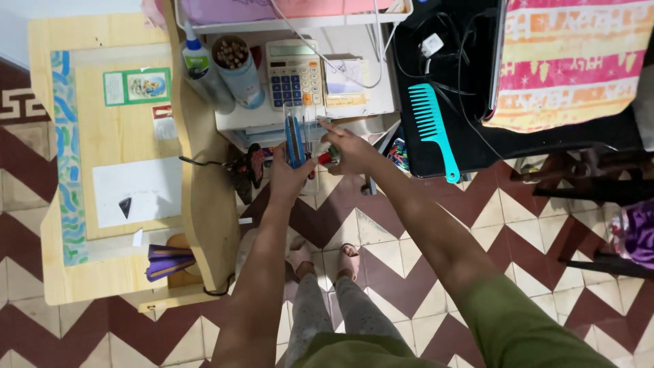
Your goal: Organizing various stationery items on a desk, including notebooks, sticky notes, and containers.
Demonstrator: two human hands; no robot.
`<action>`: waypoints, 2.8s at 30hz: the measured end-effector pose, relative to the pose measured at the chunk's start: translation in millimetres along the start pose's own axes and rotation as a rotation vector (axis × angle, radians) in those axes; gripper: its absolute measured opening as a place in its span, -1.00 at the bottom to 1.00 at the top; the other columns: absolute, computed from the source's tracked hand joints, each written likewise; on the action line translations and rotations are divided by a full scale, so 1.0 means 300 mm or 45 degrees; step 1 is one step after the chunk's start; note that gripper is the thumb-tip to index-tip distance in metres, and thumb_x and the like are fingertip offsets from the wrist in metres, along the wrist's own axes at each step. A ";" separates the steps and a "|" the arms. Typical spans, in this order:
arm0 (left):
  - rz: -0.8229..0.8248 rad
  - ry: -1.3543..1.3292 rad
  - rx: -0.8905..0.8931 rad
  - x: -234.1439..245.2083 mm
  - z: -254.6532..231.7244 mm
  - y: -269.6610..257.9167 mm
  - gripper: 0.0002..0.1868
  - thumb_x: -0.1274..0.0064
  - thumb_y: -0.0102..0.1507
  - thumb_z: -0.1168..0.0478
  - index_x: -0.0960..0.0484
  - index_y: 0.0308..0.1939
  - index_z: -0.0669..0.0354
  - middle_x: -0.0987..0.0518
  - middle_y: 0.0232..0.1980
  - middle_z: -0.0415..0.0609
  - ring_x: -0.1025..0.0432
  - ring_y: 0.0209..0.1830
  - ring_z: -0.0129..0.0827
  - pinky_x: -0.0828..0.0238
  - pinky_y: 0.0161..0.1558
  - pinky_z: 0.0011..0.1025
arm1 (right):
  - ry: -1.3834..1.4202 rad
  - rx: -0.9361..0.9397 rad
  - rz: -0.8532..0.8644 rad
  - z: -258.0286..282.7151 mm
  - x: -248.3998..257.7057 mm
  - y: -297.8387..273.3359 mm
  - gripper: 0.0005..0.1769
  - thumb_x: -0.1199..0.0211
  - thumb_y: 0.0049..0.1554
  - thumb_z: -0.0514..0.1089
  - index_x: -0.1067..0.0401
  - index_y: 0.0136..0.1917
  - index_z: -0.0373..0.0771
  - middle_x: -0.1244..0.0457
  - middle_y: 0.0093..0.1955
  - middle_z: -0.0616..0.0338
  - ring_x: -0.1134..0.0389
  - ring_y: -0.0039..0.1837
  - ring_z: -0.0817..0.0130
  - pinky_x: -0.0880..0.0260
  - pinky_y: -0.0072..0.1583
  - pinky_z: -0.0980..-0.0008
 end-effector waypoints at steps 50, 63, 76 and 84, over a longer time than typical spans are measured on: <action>0.128 0.085 0.017 -0.142 -0.013 0.473 -0.21 -0.41 0.00 0.22 -0.41 0.25 0.36 -0.67 -0.16 0.00 -0.57 -0.26 -0.30 -0.55 -0.21 -0.32 | -0.006 -0.126 0.279 -0.280 0.187 0.216 -0.17 -0.50 -0.19 0.12 -0.42 0.26 -0.33 -0.18 0.44 -0.15 -0.22 0.46 0.00 -0.24 0.45 0.24; -0.043 0.453 -0.077 -0.047 -0.040 0.394 -0.22 -0.43 0.00 0.11 -0.45 0.22 0.34 -0.69 -0.16 0.03 -0.63 -0.31 -0.30 -0.58 -0.27 -0.34 | 0.211 -0.161 0.179 -0.222 0.221 0.214 -0.16 -0.52 -0.22 0.15 -0.40 0.21 -0.36 -0.30 0.27 -0.10 -0.38 0.21 0.09 -0.39 0.25 0.26; 0.218 0.834 -0.188 0.033 -0.103 0.320 -0.02 -0.38 -0.07 0.04 -0.42 0.41 0.23 -0.68 -0.01 0.23 -0.58 -0.05 0.01 -0.50 0.00 -0.19 | 0.243 -0.555 -0.096 -0.283 0.252 0.003 -0.18 -0.57 -0.15 0.11 -0.39 0.26 -0.30 -0.40 -0.06 -0.09 -0.44 -0.03 0.18 -0.45 0.05 0.24; 0.749 1.374 -0.113 -0.042 -0.107 0.503 0.16 -0.31 -0.04 0.11 -0.07 0.61 0.03 -0.59 0.17 0.20 -0.50 0.12 0.05 -0.49 0.08 -0.12 | 0.282 -0.331 -0.544 -0.298 0.239 0.062 -0.18 -0.60 -0.10 0.00 -0.28 0.30 -0.27 -0.38 0.06 -0.11 -0.46 0.10 0.12 -0.48 0.14 0.21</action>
Point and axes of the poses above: each hand's wrist, its own y-axis towards the middle knuckle, its own x-axis out of the back of the hand, z = x × y, the point moved 5 cm from there along y, towards the middle knuckle
